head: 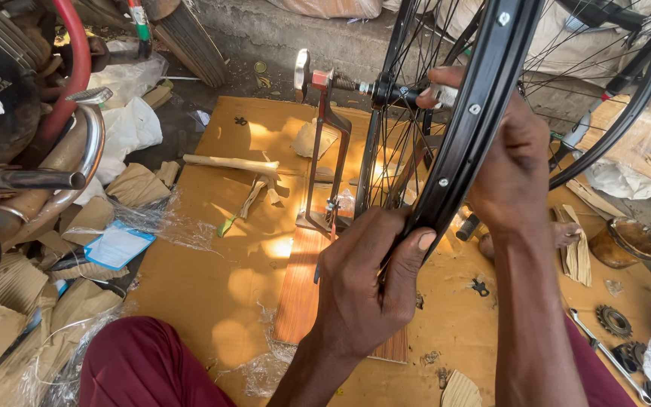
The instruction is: The person sits on the floor and uses a metal ring to repeatedly tap and adjust the rim of a bicycle wheel mounted on a truing stand. The person rotates the wheel to access different sections and continues tapping the rim along its circumference.
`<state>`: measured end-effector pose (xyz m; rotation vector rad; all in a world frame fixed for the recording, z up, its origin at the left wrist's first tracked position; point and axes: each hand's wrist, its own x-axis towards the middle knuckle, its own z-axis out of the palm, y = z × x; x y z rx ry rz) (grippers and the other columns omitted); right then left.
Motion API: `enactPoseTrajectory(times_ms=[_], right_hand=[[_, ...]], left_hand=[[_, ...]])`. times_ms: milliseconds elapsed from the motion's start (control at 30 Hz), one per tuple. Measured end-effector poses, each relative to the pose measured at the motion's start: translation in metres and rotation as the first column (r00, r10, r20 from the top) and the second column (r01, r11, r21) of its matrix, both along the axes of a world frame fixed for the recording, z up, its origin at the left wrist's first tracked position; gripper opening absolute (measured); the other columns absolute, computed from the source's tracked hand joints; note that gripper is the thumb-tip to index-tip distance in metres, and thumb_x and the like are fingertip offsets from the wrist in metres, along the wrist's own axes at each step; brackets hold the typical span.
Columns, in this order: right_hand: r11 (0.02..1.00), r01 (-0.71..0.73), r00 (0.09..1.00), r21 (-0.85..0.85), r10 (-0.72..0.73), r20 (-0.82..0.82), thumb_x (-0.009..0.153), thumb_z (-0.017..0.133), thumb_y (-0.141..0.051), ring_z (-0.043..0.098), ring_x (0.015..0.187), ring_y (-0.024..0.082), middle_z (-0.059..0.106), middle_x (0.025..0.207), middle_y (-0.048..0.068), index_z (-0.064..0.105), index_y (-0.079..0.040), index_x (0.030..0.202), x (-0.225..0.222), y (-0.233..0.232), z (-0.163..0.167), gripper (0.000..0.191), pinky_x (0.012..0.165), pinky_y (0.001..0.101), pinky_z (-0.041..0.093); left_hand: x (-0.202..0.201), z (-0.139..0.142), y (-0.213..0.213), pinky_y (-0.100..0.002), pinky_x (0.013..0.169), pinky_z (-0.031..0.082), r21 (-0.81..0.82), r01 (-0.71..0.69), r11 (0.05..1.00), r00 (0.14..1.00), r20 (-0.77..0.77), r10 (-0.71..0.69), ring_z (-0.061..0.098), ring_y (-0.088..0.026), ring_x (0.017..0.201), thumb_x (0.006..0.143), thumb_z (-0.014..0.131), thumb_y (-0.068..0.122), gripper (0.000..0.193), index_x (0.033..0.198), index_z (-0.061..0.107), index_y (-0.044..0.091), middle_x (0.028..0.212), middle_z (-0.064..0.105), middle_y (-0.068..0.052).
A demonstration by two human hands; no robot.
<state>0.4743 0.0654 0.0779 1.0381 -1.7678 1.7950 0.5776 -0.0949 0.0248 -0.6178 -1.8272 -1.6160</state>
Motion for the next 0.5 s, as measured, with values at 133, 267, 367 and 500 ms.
enactPoseTrajectory(times_ms=[133, 267, 367, 500], right_hand=[[0.998, 0.06, 0.996, -0.009, -0.061, -0.066, 0.115, 0.047, -0.036, 0.067, 0.077, 0.007, 0.071, 0.093, 0.002, 0.068, -0.015, 0.121, -0.005, -0.007, 0.001, 0.031, 0.06, 0.0204, 0.052], [0.99, 0.033, 0.981, -0.137, -0.059, -0.183, 0.111, 0.067, -0.027, 0.068, 0.089, 0.01, 0.069, 0.097, 0.002, 0.064, -0.016, 0.115, -0.005, -0.021, -0.007, 0.012, 0.066, 0.0209, 0.053], [0.969, 0.194, 0.904, -0.151, -0.237, -0.356, 0.101, 0.084, -0.018, 0.054, 0.084, 0.01, 0.055, 0.096, -0.002, 0.058, -0.015, 0.107, -0.01, -0.027, -0.011, 0.026, 0.068, 0.0236, 0.047], [0.765, 0.588, 0.56, -0.262, -0.619, -0.551, 0.096, 0.098, -0.012, 0.042, 0.085, 0.015, 0.045, 0.098, 0.0, 0.046, -0.011, 0.094, -0.012, -0.034, -0.01, 0.052, 0.072, 0.0317, 0.04]], left_hand=[[-0.002, -0.001, 0.003, -0.033, 0.058, 0.046, 0.011, -0.022, 1.0, 1.0, -0.019, 0.022, 0.06, -0.018, 0.066, 0.107, 0.064, 0.015, 0.015, 0.101, 0.063, 0.001, 0.08, 0.059, -0.008], [-0.001, 0.0, 0.0, -0.033, 0.057, 0.045, 0.028, 0.006, 1.0, 1.0, -0.016, -0.005, 0.059, -0.018, 0.065, 0.107, 0.064, 0.014, 0.015, 0.1, 0.063, 0.0, 0.079, 0.058, -0.008], [-0.002, -0.001, -0.001, -0.033, 0.059, 0.045, 0.023, -0.015, 1.0, 1.0, -0.005, 0.015, 0.059, -0.018, 0.066, 0.108, 0.064, 0.013, 0.016, 0.098, 0.061, 0.001, 0.08, 0.057, -0.008], [-0.003, -0.003, -0.001, -0.034, 0.057, 0.045, 0.012, -0.001, 1.0, 1.0, -0.015, 0.002, 0.058, -0.018, 0.064, 0.106, 0.063, 0.013, 0.016, 0.096, 0.061, 0.001, 0.077, 0.056, -0.007]])
